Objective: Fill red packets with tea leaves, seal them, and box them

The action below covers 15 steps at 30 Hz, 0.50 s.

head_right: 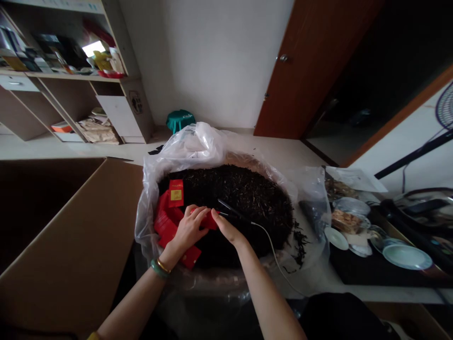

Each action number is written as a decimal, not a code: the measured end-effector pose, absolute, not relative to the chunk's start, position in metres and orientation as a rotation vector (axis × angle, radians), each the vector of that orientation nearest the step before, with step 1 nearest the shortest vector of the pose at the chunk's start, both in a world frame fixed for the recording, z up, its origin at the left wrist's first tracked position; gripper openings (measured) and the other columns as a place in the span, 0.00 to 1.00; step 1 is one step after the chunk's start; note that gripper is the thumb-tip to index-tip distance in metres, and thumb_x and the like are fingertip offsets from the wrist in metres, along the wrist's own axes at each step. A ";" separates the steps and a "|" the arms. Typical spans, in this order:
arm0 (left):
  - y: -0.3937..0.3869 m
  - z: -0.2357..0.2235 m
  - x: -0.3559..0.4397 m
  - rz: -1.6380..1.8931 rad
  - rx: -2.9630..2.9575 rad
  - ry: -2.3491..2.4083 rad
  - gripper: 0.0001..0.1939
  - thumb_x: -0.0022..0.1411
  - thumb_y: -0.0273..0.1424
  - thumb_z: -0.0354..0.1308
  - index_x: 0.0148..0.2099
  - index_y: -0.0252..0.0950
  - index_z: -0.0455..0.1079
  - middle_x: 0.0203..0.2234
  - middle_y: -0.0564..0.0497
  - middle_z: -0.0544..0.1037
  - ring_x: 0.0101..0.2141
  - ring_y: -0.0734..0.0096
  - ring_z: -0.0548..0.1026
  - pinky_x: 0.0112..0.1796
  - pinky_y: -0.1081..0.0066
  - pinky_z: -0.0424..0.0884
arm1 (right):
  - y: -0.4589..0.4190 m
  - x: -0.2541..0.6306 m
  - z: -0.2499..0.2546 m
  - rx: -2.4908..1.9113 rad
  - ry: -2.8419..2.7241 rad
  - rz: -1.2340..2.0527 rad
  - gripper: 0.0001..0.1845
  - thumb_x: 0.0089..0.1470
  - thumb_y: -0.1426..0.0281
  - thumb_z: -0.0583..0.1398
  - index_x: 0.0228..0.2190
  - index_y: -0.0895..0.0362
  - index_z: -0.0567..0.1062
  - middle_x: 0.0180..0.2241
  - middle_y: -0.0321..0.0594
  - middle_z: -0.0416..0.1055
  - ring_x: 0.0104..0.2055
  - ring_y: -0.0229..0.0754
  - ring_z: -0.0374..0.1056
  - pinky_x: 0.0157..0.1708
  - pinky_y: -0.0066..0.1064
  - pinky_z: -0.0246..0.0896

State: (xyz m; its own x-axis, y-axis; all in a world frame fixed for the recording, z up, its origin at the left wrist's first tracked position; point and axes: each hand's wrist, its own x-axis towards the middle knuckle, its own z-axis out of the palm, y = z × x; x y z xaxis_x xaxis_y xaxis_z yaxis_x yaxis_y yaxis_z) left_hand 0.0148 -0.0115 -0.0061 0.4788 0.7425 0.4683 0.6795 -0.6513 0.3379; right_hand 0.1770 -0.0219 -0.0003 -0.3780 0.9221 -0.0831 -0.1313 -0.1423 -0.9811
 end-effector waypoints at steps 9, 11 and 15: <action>-0.009 -0.011 0.015 1.150 2.498 1.280 0.28 0.47 0.23 0.62 0.52 0.37 0.64 0.44 0.46 0.74 0.48 0.55 0.69 0.48 0.58 0.71 | -0.021 0.161 0.045 -1.303 -1.538 1.386 0.38 0.53 0.40 0.45 0.26 0.57 0.77 0.25 0.37 0.75 0.37 0.44 0.70 0.48 0.38 0.61; -0.008 -0.010 0.015 1.174 2.463 1.288 0.27 0.47 0.23 0.62 0.51 0.38 0.65 0.43 0.47 0.75 0.46 0.56 0.70 0.48 0.58 0.71 | -0.021 0.161 0.049 -1.329 -1.536 1.372 0.38 0.53 0.39 0.46 0.25 0.58 0.77 0.25 0.38 0.75 0.36 0.44 0.71 0.48 0.38 0.62; -0.005 -0.009 0.013 1.230 2.364 1.323 0.24 0.46 0.23 0.63 0.48 0.38 0.66 0.40 0.48 0.76 0.43 0.58 0.72 0.45 0.59 0.72 | -0.026 0.169 0.064 -1.313 -1.467 1.353 0.38 0.50 0.38 0.49 0.26 0.59 0.78 0.27 0.43 0.77 0.38 0.46 0.73 0.51 0.41 0.61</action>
State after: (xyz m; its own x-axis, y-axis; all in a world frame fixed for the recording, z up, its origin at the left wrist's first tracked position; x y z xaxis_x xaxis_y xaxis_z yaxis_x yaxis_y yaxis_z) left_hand 0.0132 -0.0052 -0.0092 0.2677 0.7700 0.5791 0.6334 -0.5936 0.4965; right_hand 0.1692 -0.0264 0.0644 -0.2076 0.9709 -0.1190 0.1968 -0.0777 -0.9774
